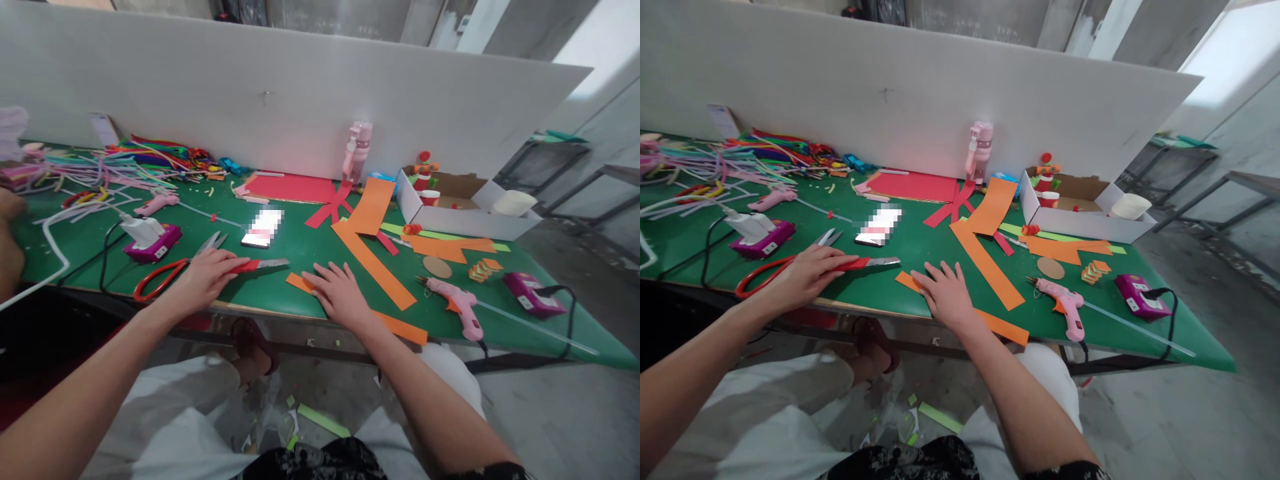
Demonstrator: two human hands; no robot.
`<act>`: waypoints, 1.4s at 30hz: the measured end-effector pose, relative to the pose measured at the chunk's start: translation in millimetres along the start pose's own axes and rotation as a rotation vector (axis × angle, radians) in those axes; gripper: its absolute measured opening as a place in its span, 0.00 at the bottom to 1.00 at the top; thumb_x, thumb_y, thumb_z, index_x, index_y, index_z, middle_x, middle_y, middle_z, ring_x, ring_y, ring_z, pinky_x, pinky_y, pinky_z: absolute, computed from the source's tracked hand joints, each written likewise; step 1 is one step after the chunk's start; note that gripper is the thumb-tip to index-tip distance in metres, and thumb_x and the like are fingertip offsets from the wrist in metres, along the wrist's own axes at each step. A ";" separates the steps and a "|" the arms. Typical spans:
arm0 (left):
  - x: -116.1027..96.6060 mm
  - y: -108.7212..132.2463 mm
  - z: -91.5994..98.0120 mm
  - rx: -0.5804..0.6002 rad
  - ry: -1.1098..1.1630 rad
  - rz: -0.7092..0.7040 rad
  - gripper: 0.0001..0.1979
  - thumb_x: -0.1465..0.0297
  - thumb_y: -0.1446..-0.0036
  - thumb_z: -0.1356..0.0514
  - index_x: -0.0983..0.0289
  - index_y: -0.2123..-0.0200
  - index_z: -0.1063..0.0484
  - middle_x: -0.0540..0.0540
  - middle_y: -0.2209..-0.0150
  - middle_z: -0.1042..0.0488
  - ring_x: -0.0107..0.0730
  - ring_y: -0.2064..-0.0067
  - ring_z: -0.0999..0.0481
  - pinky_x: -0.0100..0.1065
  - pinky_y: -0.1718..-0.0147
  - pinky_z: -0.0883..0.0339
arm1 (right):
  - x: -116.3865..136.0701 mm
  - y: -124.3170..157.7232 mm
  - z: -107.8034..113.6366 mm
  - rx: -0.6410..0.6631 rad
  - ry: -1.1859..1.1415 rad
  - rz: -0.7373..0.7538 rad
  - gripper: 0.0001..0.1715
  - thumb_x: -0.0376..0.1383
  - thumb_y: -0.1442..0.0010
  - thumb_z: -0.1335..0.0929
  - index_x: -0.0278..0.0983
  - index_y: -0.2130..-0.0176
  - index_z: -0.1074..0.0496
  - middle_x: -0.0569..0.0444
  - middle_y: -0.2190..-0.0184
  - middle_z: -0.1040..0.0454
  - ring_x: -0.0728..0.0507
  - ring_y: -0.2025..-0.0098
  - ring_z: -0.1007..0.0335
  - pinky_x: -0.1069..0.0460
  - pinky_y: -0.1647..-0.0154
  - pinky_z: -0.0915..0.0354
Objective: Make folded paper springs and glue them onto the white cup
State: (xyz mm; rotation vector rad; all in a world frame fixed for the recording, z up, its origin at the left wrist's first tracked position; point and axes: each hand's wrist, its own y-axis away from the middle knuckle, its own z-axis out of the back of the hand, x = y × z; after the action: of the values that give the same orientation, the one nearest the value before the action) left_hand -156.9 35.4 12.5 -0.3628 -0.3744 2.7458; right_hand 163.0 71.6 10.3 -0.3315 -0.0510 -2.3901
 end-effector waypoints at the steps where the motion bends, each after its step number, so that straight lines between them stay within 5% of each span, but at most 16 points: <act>1: -6.7 -1.9 0.3 -0.029 -0.024 0.027 0.22 0.65 0.34 0.52 0.63 0.45 0.26 0.61 0.56 0.24 0.44 0.54 0.28 0.45 0.50 0.34 | 2.8 0.5 -2.4 -0.032 -0.010 0.026 0.25 0.38 0.28 0.42 0.46 0.35 0.34 0.49 0.34 0.34 0.34 0.32 0.42 0.32 0.30 0.51; 6: -46.3 -33.8 -15.7 -0.058 -0.114 0.160 0.20 0.70 0.39 0.50 0.63 0.48 0.25 0.61 0.59 0.23 0.45 0.56 0.27 0.44 0.53 0.33 | 15.9 3.7 -16.6 -0.036 -0.027 0.108 0.31 0.45 0.28 0.40 0.32 0.34 0.37 0.44 0.33 0.37 0.34 0.31 0.43 0.36 0.29 0.48; 13: -71.8 -86.4 -49.2 -0.029 -0.173 0.215 0.21 0.68 0.37 0.53 0.67 0.50 0.25 0.68 0.59 0.23 0.53 0.55 0.25 0.49 0.54 0.32 | 19.0 10.9 -15.8 -0.017 0.023 0.148 0.39 0.54 0.30 0.40 0.33 0.33 0.40 0.46 0.31 0.40 0.32 0.29 0.48 0.36 0.27 0.55; 16: -82.5 -68.8 -55.7 -0.159 -0.080 0.091 0.25 0.63 0.32 0.58 0.65 0.43 0.29 0.67 0.42 0.28 0.53 0.40 0.31 0.52 0.43 0.36 | 20.6 13.1 -19.3 -0.075 0.047 0.166 0.42 0.57 0.32 0.39 0.31 0.33 0.41 0.43 0.32 0.39 0.33 0.29 0.47 0.36 0.27 0.56; 19: -93.5 -29.0 -65.9 -0.064 0.067 -0.069 0.30 0.60 0.31 0.62 0.67 0.35 0.39 0.63 0.36 0.32 0.43 0.36 0.32 0.44 0.40 0.37 | 22.1 15.7 -22.4 -0.112 0.067 0.200 0.42 0.54 0.33 0.36 0.27 0.34 0.42 0.38 0.32 0.39 0.35 0.29 0.47 0.37 0.27 0.55; 23: -101.3 9.8 -80.1 -0.012 -0.113 -0.144 0.40 0.50 0.34 0.62 0.75 0.33 0.42 0.70 0.35 0.35 0.53 0.33 0.37 0.51 0.37 0.42 | 16.4 26.1 -17.5 -0.071 0.106 0.215 0.45 0.53 0.33 0.35 0.25 0.33 0.45 0.37 0.30 0.45 0.36 0.28 0.50 0.40 0.27 0.54; 34: -116.8 6.1 -61.5 0.089 -0.270 -0.038 0.37 0.55 0.32 0.65 0.76 0.35 0.37 0.68 0.33 0.38 0.52 0.32 0.38 0.55 0.36 0.47 | -37.2 89.1 -2.8 -0.008 0.162 0.073 0.48 0.57 0.33 0.39 0.26 0.30 0.47 0.37 0.29 0.47 0.34 0.27 0.55 0.37 0.27 0.56; 42: -109.6 14.8 -46.0 0.133 -0.294 0.071 0.33 0.59 0.33 0.60 0.74 0.35 0.38 0.68 0.33 0.37 0.52 0.31 0.41 0.56 0.35 0.50 | -48.9 96.0 -5.2 -0.017 0.255 0.091 0.42 0.46 0.34 0.33 0.29 0.30 0.46 0.37 0.31 0.44 0.34 0.28 0.51 0.36 0.28 0.52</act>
State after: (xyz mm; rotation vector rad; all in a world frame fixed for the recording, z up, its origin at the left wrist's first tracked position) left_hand -48.3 -8.6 -12.7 0.0646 -0.2522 2.8790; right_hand 260.5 31.3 -12.3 -0.0341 0.0993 -2.3241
